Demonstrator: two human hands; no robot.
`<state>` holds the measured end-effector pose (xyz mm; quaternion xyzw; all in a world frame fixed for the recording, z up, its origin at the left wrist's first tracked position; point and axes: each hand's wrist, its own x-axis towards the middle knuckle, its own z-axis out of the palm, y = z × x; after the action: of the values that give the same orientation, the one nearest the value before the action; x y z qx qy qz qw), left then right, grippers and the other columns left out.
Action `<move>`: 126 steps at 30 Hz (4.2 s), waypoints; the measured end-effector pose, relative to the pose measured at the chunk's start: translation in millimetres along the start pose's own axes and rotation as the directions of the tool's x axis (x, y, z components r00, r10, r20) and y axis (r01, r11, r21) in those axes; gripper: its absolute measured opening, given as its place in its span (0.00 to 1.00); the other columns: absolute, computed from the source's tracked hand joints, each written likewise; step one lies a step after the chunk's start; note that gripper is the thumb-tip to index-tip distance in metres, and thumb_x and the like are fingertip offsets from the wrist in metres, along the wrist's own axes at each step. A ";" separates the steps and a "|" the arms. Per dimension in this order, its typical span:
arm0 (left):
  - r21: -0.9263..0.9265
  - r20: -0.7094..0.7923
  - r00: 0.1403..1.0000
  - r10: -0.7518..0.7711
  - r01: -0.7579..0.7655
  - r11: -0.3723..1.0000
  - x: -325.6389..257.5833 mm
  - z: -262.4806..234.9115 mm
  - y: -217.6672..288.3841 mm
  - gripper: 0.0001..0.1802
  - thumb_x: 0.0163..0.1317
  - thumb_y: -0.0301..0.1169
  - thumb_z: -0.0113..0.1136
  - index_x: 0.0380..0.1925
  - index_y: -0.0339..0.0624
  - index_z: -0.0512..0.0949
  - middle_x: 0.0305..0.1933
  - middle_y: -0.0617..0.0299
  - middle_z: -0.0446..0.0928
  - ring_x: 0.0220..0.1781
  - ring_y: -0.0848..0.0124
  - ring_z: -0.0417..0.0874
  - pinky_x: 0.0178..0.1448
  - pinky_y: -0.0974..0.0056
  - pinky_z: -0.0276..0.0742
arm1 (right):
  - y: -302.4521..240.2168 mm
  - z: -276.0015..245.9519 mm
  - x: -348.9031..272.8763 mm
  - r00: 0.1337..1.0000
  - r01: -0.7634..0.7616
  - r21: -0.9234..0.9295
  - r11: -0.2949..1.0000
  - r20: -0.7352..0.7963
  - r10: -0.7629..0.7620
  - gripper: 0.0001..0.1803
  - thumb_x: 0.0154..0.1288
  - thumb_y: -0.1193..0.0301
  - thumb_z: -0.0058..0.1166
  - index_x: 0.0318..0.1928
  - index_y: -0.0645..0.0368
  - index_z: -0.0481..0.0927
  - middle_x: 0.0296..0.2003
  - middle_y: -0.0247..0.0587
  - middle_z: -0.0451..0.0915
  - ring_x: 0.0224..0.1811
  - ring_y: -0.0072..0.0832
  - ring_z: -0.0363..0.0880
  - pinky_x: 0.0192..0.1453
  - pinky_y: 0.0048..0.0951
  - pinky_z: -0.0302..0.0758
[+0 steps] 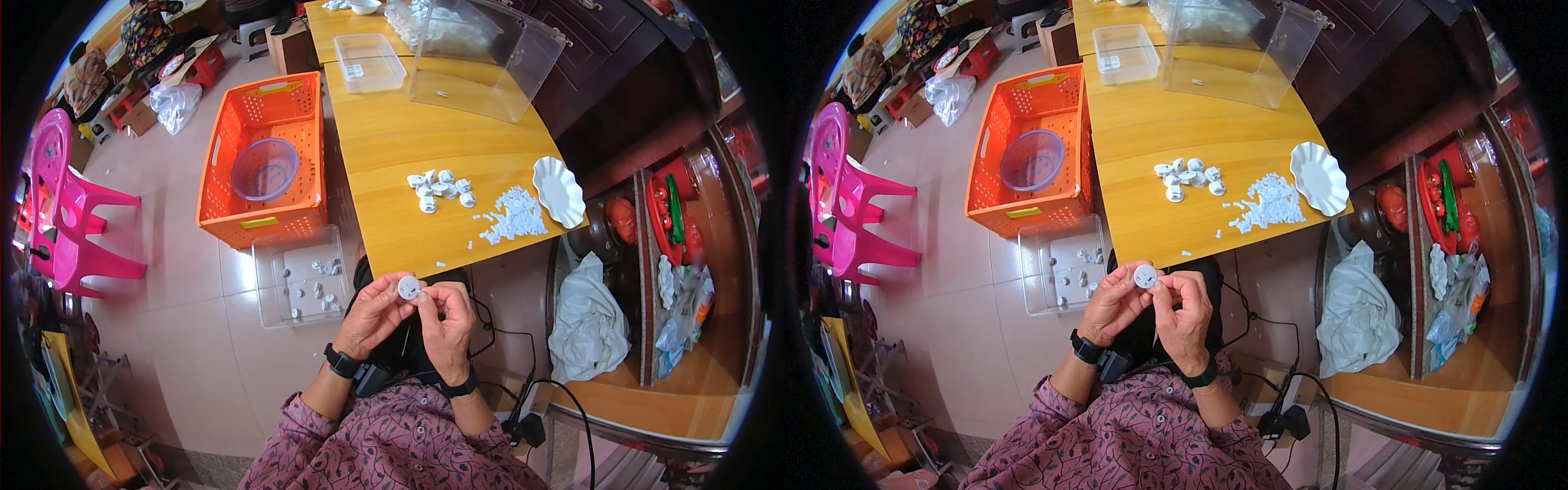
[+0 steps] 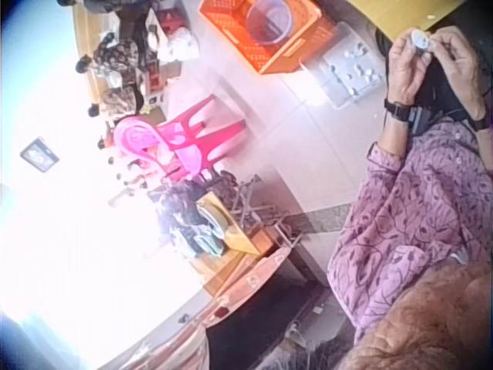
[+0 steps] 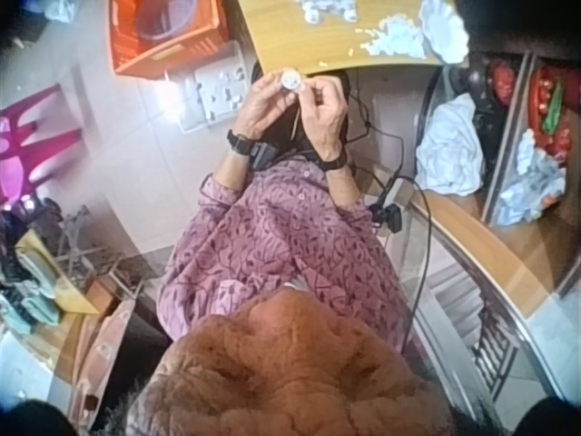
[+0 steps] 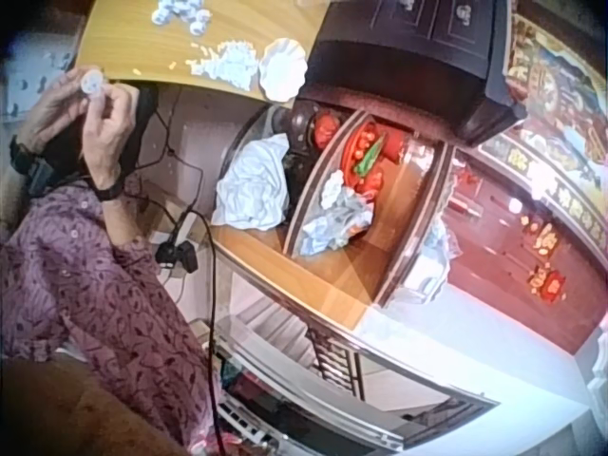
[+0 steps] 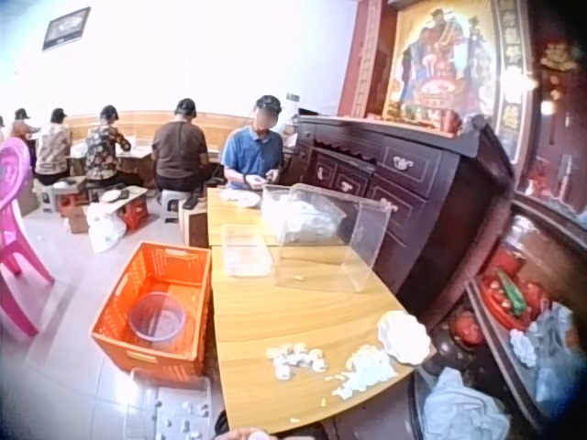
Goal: Assembling small white plastic components by hand.
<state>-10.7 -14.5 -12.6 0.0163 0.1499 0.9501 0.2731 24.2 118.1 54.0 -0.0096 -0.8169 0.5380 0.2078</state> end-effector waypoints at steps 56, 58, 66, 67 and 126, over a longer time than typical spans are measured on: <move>0.317 -0.090 0.994 0.064 -0.032 0.948 -6.6 3.8 7.7 0.14 0.70 0.28 0.60 0.53 0.34 0.79 0.47 0.61 0.82 0.43 0.74 0.80 0.50 0.67 0.79 | -2.0 -3.8 4.7 0.989 0.060 -0.080 0.995 0.139 -0.048 0.05 0.65 0.80 0.59 0.40 0.64 0.76 0.39 0.44 0.77 0.36 0.31 0.82 0.38 0.28 0.81; 0.330 -0.086 0.994 0.063 -0.032 0.943 -6.4 2.8 6.9 0.14 0.70 0.28 0.60 0.53 0.34 0.79 0.48 0.60 0.82 0.43 0.74 0.80 0.50 0.67 0.79 | -0.1 -3.5 4.4 0.989 0.065 -0.087 0.994 0.140 -0.053 0.05 0.65 0.80 0.58 0.40 0.64 0.76 0.39 0.44 0.77 0.36 0.31 0.81 0.38 0.28 0.81; 0.357 -0.074 0.995 0.061 -0.031 0.934 -7.6 2.3 6.5 0.14 0.70 0.29 0.60 0.52 0.35 0.79 0.47 0.60 0.82 0.44 0.74 0.81 0.50 0.68 0.79 | 3.1 0.9 1.7 0.983 0.127 -0.160 0.979 0.153 -0.103 0.05 0.66 0.81 0.56 0.40 0.63 0.74 0.38 0.45 0.75 0.34 0.35 0.80 0.37 0.32 0.80; 0.374 -0.075 0.996 0.056 -0.024 0.927 -7.7 1.8 6.4 0.14 0.70 0.29 0.60 0.52 0.35 0.79 0.47 0.60 0.82 0.44 0.74 0.81 0.50 0.68 0.79 | 3.6 0.7 1.6 0.983 0.127 -0.160 0.979 0.153 -0.103 0.05 0.66 0.81 0.56 0.40 0.63 0.74 0.38 0.45 0.75 0.34 0.35 0.80 0.37 0.32 0.80; 0.694 -0.301 0.881 0.366 -0.060 0.717 -2.1 18.8 12.8 0.12 0.69 0.29 0.62 0.48 0.34 0.79 0.41 0.61 0.82 0.38 0.74 0.82 0.43 0.71 0.79 | 48.2 -12.5 12.6 0.902 -0.432 0.379 0.818 0.165 0.399 0.11 0.72 0.73 0.55 0.50 0.66 0.78 0.39 0.37 0.83 0.37 0.17 0.80 0.44 0.20 0.77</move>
<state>-13.3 -20.7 9.2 -0.0732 0.5306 0.8390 0.0962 7.1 152.4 19.7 -0.1231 -0.6725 0.7281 0.0508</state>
